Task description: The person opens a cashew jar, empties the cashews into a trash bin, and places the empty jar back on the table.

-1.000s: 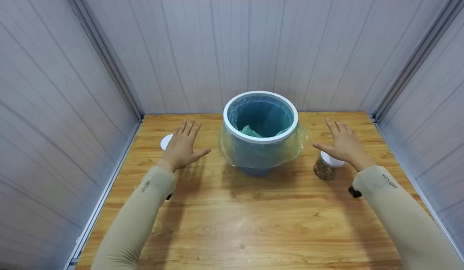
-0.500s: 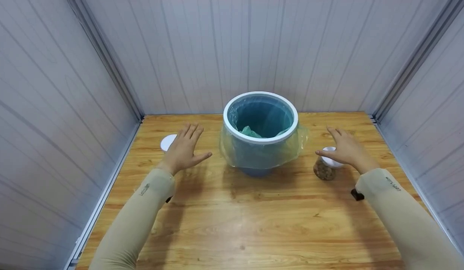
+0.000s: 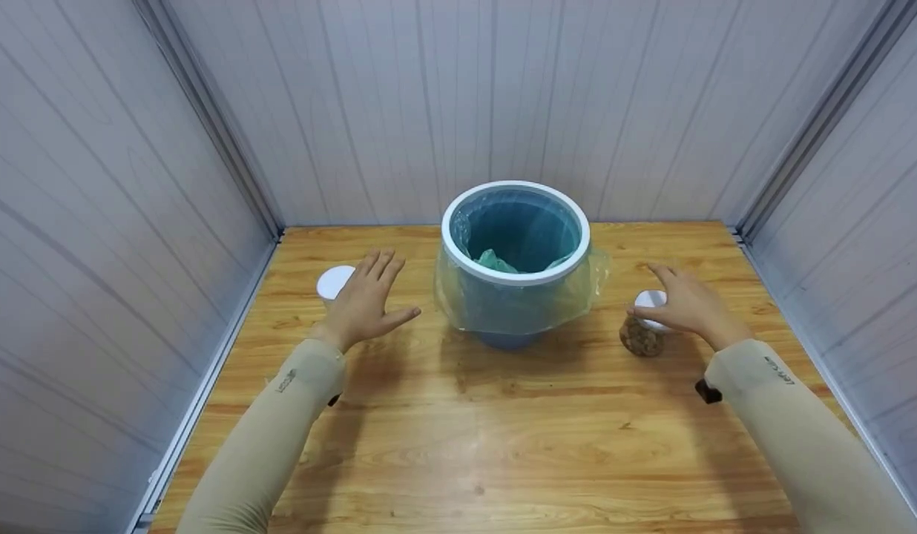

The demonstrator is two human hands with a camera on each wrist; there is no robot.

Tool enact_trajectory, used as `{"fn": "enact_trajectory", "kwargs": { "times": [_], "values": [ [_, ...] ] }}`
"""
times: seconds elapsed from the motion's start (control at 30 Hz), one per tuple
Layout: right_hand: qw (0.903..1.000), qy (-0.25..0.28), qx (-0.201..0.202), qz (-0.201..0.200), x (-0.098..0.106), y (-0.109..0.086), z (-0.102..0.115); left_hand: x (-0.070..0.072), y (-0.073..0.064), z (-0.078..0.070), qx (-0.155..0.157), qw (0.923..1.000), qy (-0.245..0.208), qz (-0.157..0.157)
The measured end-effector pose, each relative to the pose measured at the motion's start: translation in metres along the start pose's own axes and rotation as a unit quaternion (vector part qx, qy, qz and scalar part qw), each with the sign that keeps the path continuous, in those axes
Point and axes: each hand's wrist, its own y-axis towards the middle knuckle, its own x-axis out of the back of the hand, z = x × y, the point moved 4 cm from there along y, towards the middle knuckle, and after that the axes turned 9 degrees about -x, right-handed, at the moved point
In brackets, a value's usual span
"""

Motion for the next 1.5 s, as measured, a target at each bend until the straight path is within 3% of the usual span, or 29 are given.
{"fn": "enact_trajectory", "kwargs": {
  "times": [0.73, 1.5],
  "values": [
    [0.9999, 0.001, -0.002, 0.016, -0.018, -0.002, -0.008, -0.017, -0.012, 0.002, 0.004, 0.9998, -0.018, 0.006],
    [0.9991, 0.033, 0.009, 0.023, -0.023, -0.001, -0.011, -0.016, -0.010, -0.008, -0.014, 0.9996, -0.026, 0.004]
  ]
}}
